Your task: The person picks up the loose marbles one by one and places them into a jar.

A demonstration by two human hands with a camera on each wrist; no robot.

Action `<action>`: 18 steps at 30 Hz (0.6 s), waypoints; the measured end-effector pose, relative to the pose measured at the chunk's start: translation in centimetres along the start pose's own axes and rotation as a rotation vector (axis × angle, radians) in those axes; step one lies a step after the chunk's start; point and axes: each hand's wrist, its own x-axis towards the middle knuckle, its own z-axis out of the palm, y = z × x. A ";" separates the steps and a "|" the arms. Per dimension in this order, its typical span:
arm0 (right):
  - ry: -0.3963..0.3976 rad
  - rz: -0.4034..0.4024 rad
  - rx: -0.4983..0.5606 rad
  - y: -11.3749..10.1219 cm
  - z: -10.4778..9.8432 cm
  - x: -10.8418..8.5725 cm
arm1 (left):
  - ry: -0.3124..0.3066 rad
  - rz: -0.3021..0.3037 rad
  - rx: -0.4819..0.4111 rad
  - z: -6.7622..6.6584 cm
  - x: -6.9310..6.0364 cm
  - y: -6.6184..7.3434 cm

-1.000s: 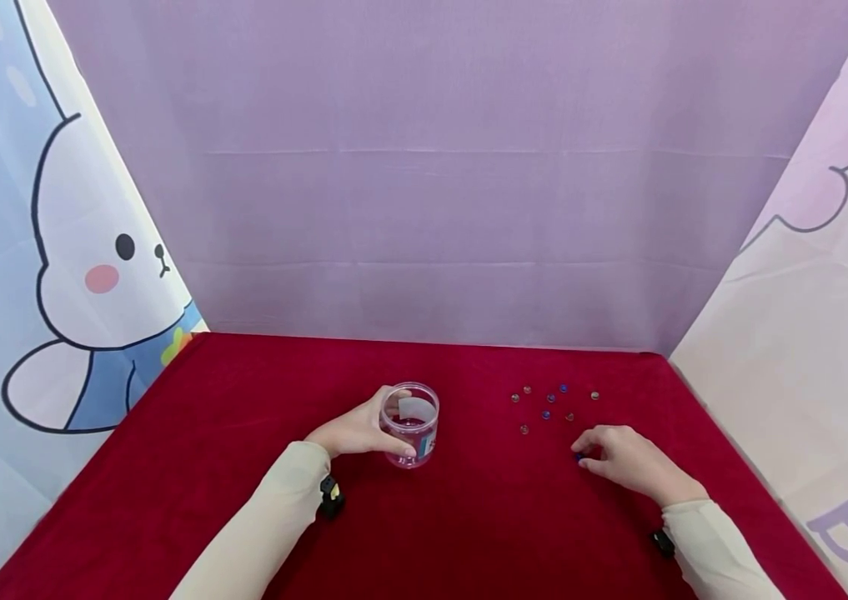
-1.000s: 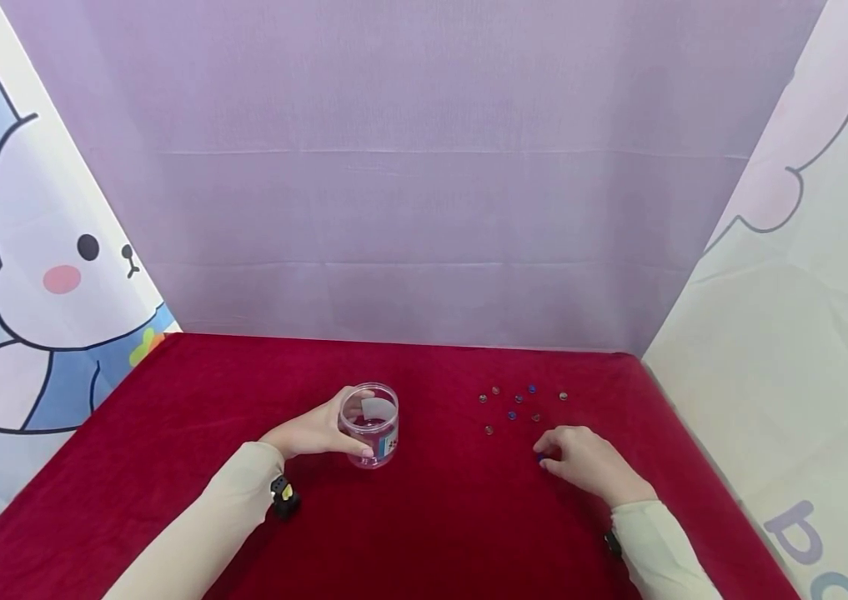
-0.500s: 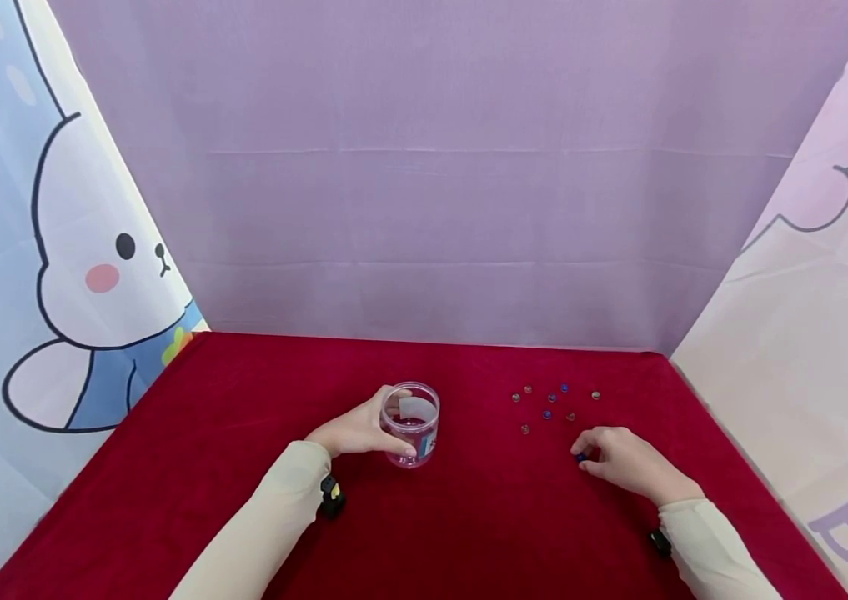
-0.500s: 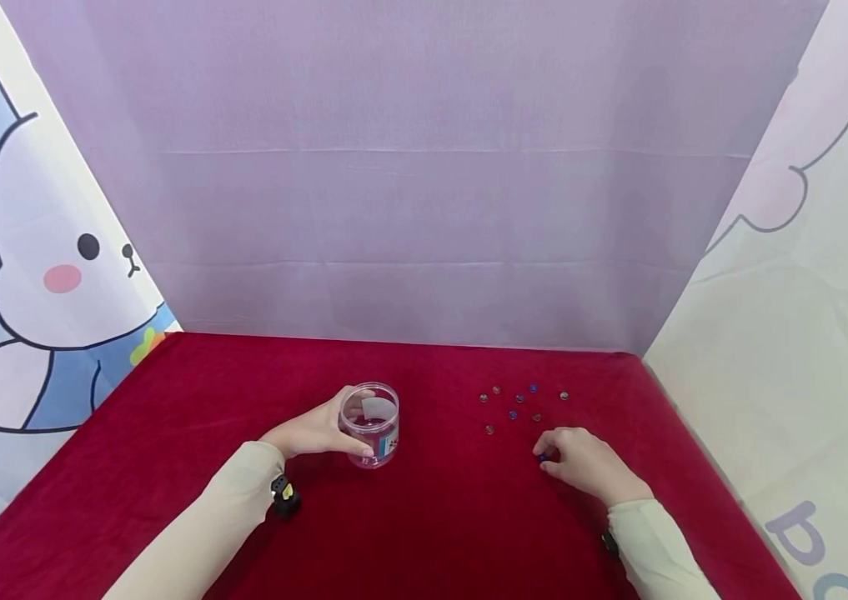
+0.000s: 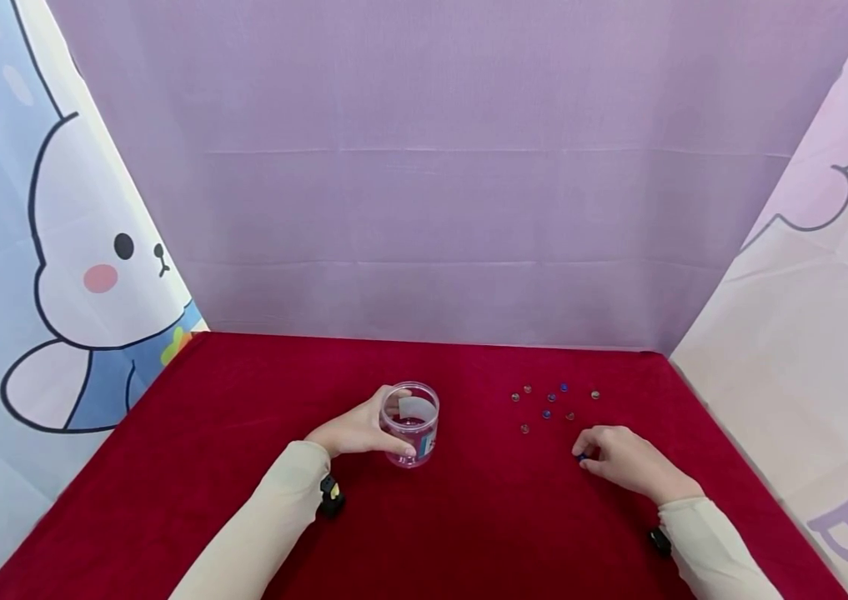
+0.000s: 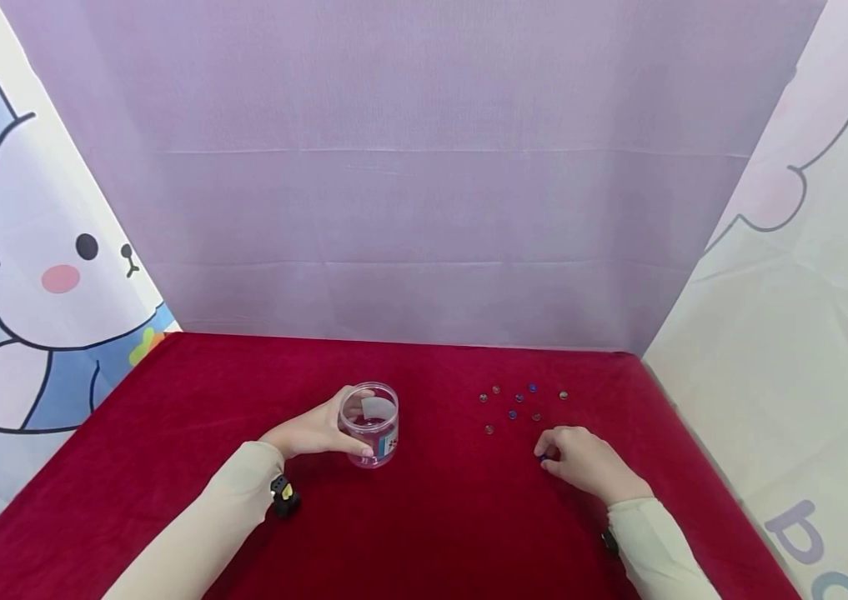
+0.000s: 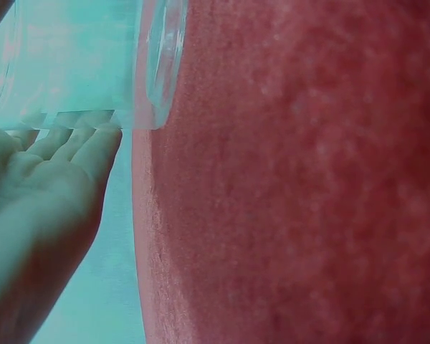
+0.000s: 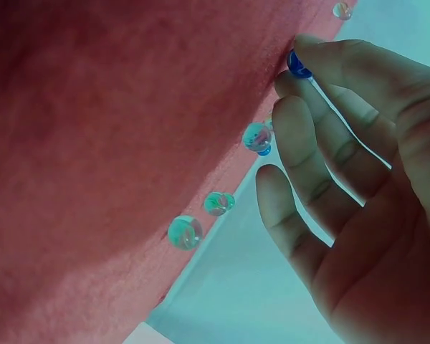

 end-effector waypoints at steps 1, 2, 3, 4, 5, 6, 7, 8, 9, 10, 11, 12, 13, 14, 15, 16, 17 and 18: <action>0.000 -0.008 -0.001 0.0 -0.1 0.0 | 0.000 0.000 0.001 0.0 0.0 0.0; 0.000 -0.018 -0.002 -0.1 -0.2 0.0 | 0.000 0.000 0.002 0.0 0.0 0.0; 0.000 -0.019 -0.001 -0.2 -0.3 0.0 | -0.001 0.000 0.001 0.0 0.0 0.0; 0.000 -0.022 -0.002 -0.2 -0.3 0.0 | -0.001 0.000 0.001 0.0 0.0 0.0; 0.001 -0.025 -0.004 -0.3 -0.4 0.1 | -0.002 0.001 0.001 0.0 0.0 0.1; 0.001 -0.025 -0.006 -0.3 -0.4 0.1 | -0.003 0.002 0.001 0.0 0.0 0.1; 0.002 -0.025 -0.008 -0.4 -0.5 0.1 | -0.004 0.004 0.002 0.0 0.0 0.1; 0.002 -0.023 -0.011 -0.5 -0.5 0.2 | -0.006 0.007 0.002 0.0 0.0 0.2; 0.003 -0.020 -0.014 -0.5 -0.5 0.2 | -0.006 0.006 0.004 0.0 0.0 0.2; 0.005 -0.019 -0.017 -0.6 -0.5 0.3 | -0.007 0.005 0.004 0.0 0.0 0.2; 0.006 -0.017 -0.018 -0.6 -0.6 0.3 | -0.008 0.006 0.004 0.0 0.0 0.2; 0.008 -0.016 -0.019 -0.7 -0.6 0.4 | -0.009 0.006 0.005 0.0 0.0 0.2; 0.008 -0.016 -0.020 -0.7 -0.6 0.4 | -0.010 0.007 0.005 0.0 -0.1 0.2; 0.009 -0.019 -0.021 -0.8 -0.6 0.4 | -0.010 0.006 0.005 0.0 -0.1 0.2; 0.011 -0.023 -0.023 -0.9 -0.7 0.4 | -0.010 0.004 0.005 0.0 -0.1 0.2; 0.013 -0.027 -0.024 -0.9 -0.7 0.4 | -0.011 0.005 0.006 0.0 -0.1 0.2; 0.015 -0.033 -0.027 -1.0 -0.7 0.4 | -0.011 0.009 0.006 0.0 -0.1 0.2; 0.019 -0.040 -0.028 -1.0 -0.7 0.5 | -0.010 0.013 0.006 0.0 -0.1 0.2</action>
